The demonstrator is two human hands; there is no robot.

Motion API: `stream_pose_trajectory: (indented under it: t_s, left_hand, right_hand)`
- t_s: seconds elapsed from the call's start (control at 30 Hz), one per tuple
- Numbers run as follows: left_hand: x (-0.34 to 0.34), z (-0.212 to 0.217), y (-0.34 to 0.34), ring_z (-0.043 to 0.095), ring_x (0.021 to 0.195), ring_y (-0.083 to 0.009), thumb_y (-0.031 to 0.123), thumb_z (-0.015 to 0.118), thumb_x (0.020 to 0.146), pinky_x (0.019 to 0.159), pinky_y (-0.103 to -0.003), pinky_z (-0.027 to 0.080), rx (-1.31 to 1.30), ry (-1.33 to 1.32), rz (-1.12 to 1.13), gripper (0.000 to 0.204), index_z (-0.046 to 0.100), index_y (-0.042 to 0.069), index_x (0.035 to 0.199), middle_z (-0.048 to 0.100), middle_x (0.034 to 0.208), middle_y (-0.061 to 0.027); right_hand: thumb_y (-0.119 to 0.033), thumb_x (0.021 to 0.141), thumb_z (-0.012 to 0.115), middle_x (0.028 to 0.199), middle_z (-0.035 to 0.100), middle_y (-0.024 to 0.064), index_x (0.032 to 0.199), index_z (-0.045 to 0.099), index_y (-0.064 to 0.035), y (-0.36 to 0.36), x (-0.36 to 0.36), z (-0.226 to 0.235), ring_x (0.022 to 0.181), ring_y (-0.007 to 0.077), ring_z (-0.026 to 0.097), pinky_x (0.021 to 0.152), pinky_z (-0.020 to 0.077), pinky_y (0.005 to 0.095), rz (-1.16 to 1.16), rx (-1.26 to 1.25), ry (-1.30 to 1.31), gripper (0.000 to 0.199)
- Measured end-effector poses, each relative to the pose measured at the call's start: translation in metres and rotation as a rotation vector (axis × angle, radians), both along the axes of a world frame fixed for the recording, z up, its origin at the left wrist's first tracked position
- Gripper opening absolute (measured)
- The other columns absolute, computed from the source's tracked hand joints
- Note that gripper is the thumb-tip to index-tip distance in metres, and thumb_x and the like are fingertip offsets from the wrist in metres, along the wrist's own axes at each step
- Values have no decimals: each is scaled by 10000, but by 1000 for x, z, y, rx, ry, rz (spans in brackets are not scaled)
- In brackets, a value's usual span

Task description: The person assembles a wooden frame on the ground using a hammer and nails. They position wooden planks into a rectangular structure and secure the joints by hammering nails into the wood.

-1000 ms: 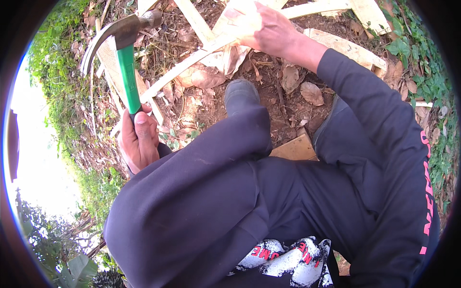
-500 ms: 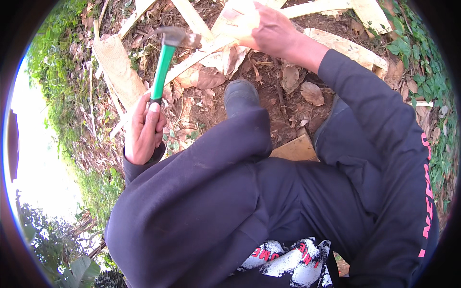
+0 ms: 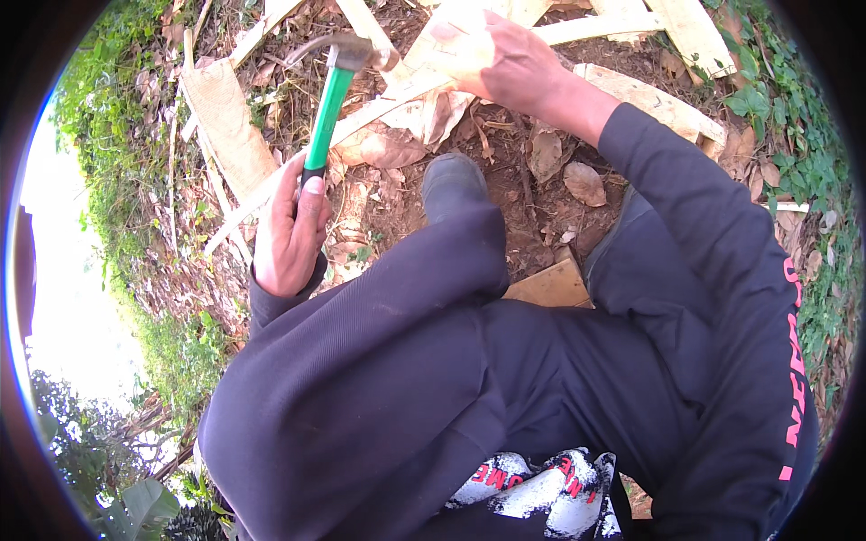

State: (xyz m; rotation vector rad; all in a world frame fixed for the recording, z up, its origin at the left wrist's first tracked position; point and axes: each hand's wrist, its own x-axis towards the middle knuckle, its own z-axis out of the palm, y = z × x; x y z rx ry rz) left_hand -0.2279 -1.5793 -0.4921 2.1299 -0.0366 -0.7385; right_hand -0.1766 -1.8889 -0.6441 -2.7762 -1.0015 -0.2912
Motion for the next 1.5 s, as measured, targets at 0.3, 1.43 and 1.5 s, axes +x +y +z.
stream_pose_trajectory:
  t_s: [0.3,1.43,1.5]
  left_hand:
    - [-24,13,-1,316,468,-17,208,400,1059,413,-170,275,-310,257,434,300,459,63,1315,426,672,28]
    - [70,8,67,296,444,3,262,419,1053,385,-141,249,-237,496,-139,320,461,41,1282,431,696,52]
    - [59,8,61,311,455,3,250,447,1044,389,-148,250,-275,450,-25,286,471,46,1242,428,692,56]
  right_hand:
    - [-294,840,700,1222,603,128,1147,663,-38,11,0,20,1054,278,565,931,488,358,-90,123,83,401]
    - [-282,768,753,981,587,62,967,649,-74,22,8,41,909,190,577,761,480,337,-5,-64,61,306]
    - [-289,767,753,991,590,57,966,647,-67,21,7,41,911,189,576,774,478,338,9,-35,63,317]
